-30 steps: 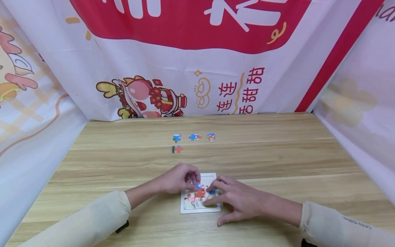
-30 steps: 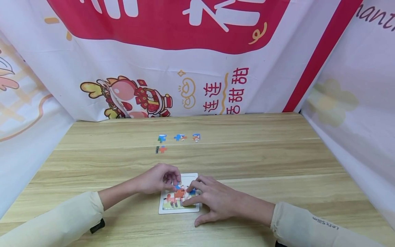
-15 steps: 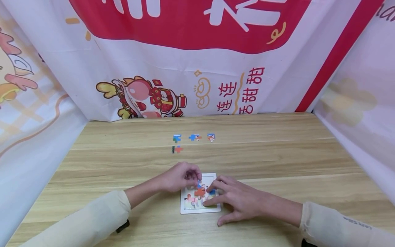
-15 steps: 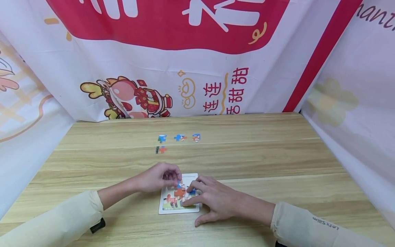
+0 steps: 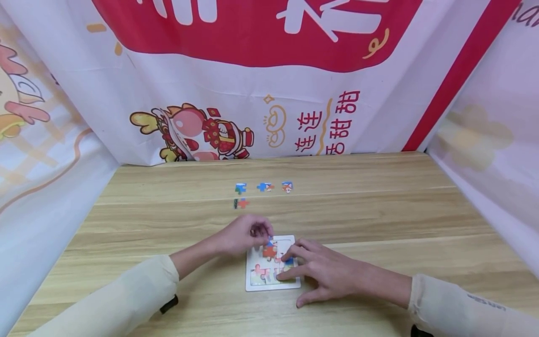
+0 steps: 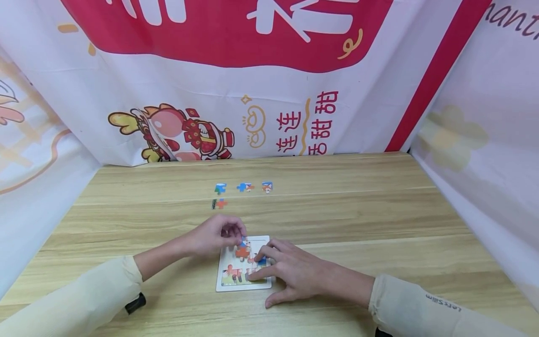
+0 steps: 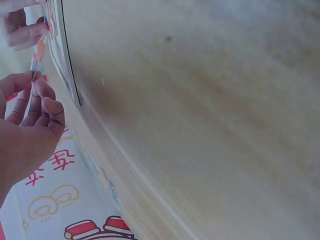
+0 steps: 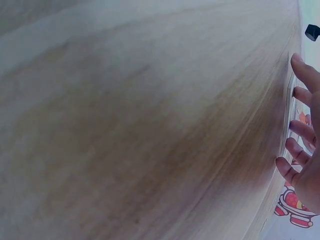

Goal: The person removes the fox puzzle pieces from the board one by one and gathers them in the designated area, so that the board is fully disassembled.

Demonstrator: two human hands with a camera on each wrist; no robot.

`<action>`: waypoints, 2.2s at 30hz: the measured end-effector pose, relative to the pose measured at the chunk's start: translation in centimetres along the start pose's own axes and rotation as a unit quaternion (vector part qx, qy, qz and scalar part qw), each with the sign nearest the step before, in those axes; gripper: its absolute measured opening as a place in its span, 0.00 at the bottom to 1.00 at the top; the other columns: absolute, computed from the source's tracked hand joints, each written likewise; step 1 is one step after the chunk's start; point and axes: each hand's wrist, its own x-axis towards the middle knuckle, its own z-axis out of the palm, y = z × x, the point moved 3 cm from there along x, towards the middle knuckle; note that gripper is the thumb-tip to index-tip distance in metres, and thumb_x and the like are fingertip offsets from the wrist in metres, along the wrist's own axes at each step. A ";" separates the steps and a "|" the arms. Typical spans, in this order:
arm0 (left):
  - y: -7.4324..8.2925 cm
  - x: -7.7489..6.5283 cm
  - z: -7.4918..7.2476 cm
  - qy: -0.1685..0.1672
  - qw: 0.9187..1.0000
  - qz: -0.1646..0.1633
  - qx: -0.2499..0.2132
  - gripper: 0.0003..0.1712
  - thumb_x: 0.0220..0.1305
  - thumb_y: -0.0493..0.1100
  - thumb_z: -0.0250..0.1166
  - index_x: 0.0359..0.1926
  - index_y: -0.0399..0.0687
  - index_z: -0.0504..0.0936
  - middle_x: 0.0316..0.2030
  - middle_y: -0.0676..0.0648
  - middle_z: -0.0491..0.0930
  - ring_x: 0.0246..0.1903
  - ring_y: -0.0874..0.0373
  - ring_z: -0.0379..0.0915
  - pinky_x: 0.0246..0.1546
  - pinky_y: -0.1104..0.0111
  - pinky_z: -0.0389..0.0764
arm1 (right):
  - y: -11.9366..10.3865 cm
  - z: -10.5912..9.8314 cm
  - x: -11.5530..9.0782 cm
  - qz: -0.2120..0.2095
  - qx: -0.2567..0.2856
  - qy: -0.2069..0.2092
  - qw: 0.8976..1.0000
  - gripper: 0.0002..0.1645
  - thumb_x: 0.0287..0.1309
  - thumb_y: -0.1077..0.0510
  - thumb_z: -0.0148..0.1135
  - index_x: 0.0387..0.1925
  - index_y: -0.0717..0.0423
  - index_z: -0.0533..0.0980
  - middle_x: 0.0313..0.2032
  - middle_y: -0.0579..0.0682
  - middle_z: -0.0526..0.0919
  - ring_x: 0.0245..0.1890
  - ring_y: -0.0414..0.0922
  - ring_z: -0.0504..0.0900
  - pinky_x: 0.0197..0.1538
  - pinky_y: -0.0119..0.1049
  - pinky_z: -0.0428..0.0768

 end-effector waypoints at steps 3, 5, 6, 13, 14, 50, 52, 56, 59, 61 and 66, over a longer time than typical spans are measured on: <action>0.0 0.1 -0.3 0.007 1.000 -0.001 -0.003 0.05 0.67 0.30 0.67 0.43 0.38 0.84 0.35 0.50 0.82 0.36 0.58 0.76 0.41 0.70 0.79 | 0.0 0.0 0.0 -0.001 0.001 0.002 1.000 0.35 0.63 0.26 0.62 0.65 0.34 0.79 0.63 0.46 0.75 0.63 0.46 0.67 0.64 0.46 0.73; 0.0 0.2 -0.6 0.013 1.000 0.003 -0.004 0.05 0.67 0.30 0.68 0.43 0.36 0.85 0.35 0.49 0.82 0.36 0.58 0.76 0.41 0.71 0.79 | 0.0 0.0 0.0 -0.003 0.000 0.004 1.000 0.35 0.63 0.26 0.62 0.65 0.34 0.79 0.63 0.46 0.75 0.63 0.46 0.67 0.64 0.46 0.73; 0.0 0.3 -0.7 0.017 1.000 0.004 -0.005 0.05 0.67 0.30 0.68 0.43 0.36 0.85 0.35 0.49 0.82 0.36 0.58 0.76 0.41 0.70 0.79 | 0.0 0.0 0.0 -0.004 0.000 0.005 1.000 0.35 0.62 0.27 0.62 0.65 0.34 0.79 0.63 0.46 0.75 0.63 0.46 0.67 0.64 0.46 0.74; -0.4 1.6 -2.1 0.042 0.999 0.006 0.000 0.05 0.68 0.31 0.67 0.43 0.35 0.84 0.34 0.48 0.83 0.35 0.57 0.76 0.39 0.71 0.79 | 0.0 0.0 -0.1 -0.008 -0.003 0.009 1.000 0.34 0.62 0.27 0.63 0.64 0.35 0.80 0.63 0.47 0.75 0.63 0.46 0.68 0.64 0.45 0.74; -0.5 1.8 -2.3 0.046 0.999 0.006 0.003 0.04 0.68 0.30 0.68 0.43 0.35 0.84 0.34 0.48 0.83 0.35 0.57 0.76 0.38 0.71 0.79 | 0.0 0.0 -0.1 -0.008 -0.002 0.009 1.000 0.34 0.62 0.27 0.63 0.64 0.35 0.80 0.63 0.47 0.75 0.63 0.46 0.68 0.64 0.45 0.74; -3.7 8.1 -6.1 0.128 0.988 -0.074 0.046 0.08 0.63 0.26 0.66 0.43 0.33 0.86 0.38 0.43 0.83 0.36 0.54 0.76 0.37 0.68 0.80 | 0.1 0.0 -0.1 -0.009 -0.004 0.011 1.000 0.34 0.62 0.27 0.63 0.64 0.34 0.79 0.63 0.46 0.76 0.62 0.46 0.68 0.63 0.45 0.74; -3.7 8.2 -6.2 0.129 0.987 -0.078 0.050 0.08 0.62 0.26 0.66 0.42 0.33 0.86 0.38 0.42 0.83 0.35 0.54 0.75 0.36 0.69 0.79 | 0.1 0.0 -0.1 -0.009 -0.004 0.010 1.000 0.34 0.62 0.27 0.63 0.64 0.34 0.79 0.63 0.46 0.76 0.62 0.46 0.68 0.63 0.45 0.74; -3.8 8.3 -6.2 0.128 0.987 -0.083 0.060 0.08 0.62 0.25 0.65 0.41 0.34 0.87 0.36 0.43 0.84 0.33 0.56 0.75 0.33 0.70 0.78 | 0.1 0.0 -0.1 -0.008 -0.004 0.009 1.000 0.34 0.62 0.27 0.63 0.64 0.34 0.80 0.63 0.46 0.76 0.62 0.46 0.68 0.64 0.45 0.73; -3.8 8.4 -6.2 0.125 0.986 -0.087 0.059 0.07 0.62 0.26 0.67 0.41 0.34 0.87 0.35 0.43 0.83 0.31 0.56 0.74 0.31 0.70 0.77 | 0.1 0.0 -0.1 -0.006 -0.003 0.007 1.000 0.34 0.62 0.27 0.63 0.64 0.34 0.79 0.63 0.46 0.76 0.62 0.46 0.68 0.64 0.45 0.73; -3.8 8.4 -6.2 0.123 0.987 -0.092 0.054 0.07 0.62 0.26 0.68 0.41 0.34 0.87 0.33 0.44 0.83 0.31 0.57 0.74 0.31 0.71 0.77 | 0.1 0.0 -0.1 -0.004 -0.001 0.006 1.000 0.34 0.62 0.27 0.63 0.65 0.34 0.79 0.63 0.46 0.76 0.62 0.46 0.68 0.63 0.45 0.73; -3.7 8.4 -6.2 0.120 0.987 -0.092 0.056 0.06 0.62 0.28 0.71 0.41 0.35 0.87 0.33 0.44 0.83 0.32 0.57 0.75 0.32 0.70 0.77 | 0.1 0.0 -0.1 -0.002 0.001 0.004 1.000 0.34 0.62 0.26 0.63 0.65 0.33 0.79 0.63 0.46 0.75 0.62 0.46 0.67 0.63 0.45 0.73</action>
